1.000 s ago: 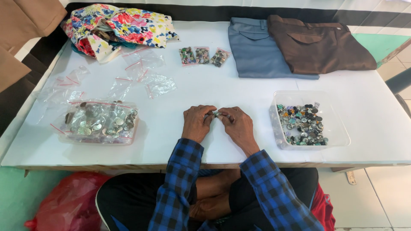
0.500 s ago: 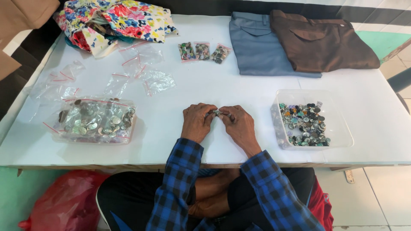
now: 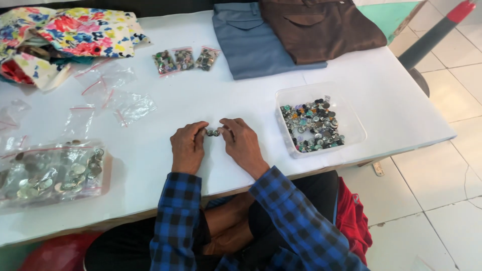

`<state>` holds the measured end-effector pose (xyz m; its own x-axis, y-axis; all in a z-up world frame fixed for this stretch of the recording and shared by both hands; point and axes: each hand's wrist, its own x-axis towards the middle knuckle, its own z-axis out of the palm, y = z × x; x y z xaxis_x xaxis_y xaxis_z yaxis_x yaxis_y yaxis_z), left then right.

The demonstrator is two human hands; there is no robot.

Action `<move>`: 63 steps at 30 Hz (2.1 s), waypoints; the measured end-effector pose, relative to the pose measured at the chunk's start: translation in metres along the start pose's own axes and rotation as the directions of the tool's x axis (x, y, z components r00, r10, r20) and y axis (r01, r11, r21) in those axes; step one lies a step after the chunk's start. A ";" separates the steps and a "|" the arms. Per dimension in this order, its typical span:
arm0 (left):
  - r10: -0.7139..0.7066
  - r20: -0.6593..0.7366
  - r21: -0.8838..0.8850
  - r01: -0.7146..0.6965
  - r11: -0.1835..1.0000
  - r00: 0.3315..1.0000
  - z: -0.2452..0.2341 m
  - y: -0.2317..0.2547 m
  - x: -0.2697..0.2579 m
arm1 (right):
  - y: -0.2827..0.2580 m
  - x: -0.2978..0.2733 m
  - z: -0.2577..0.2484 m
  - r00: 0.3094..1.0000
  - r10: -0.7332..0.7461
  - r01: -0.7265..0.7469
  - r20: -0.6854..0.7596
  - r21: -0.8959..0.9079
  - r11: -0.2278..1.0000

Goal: Bagging small metal buttons or rivets into plastic bags

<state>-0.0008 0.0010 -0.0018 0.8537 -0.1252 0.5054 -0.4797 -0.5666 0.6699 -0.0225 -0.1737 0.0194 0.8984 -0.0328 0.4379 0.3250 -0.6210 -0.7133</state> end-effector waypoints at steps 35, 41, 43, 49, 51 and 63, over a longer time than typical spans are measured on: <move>0.108 0.796 0.092 -0.296 0.951 0.596 0.152 0.206 0.091 | 0.066 0.048 -0.272 0.857 0.234 -0.028 0.459 -0.412 0.911; 0.129 0.842 0.118 -0.412 0.903 0.524 0.186 0.206 0.085 | 0.075 0.033 -0.266 0.891 0.195 -0.010 0.411 -0.411 0.912; 0.115 0.855 0.124 -0.415 0.902 0.505 0.184 0.208 0.087 | 0.084 0.032 -0.265 0.900 0.189 -0.011 0.392 -0.413 0.911; 0.076 0.846 0.093 -0.285 0.954 0.528 0.163 0.218 0.095 | 0.085 0.027 -0.267 0.915 0.203 -0.090 0.350 -0.314 0.945; 0.073 0.816 0.077 -0.234 0.969 0.574 0.150 0.226 0.101 | 0.076 0.027 -0.268 0.922 0.214 -0.122 0.323 -0.284 0.951; 0.000 0.856 0.073 -0.120 0.990 0.518 0.125 0.217 0.118 | 0.077 0.025 -0.270 0.912 0.192 -0.100 0.362 -0.256 0.961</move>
<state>0.0208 -0.2383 0.1349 0.6153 -0.7615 -0.2040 -0.5629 -0.6055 0.5626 -0.0546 -0.4338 0.1239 0.9888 0.1345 0.0649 0.1467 -0.7941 -0.5898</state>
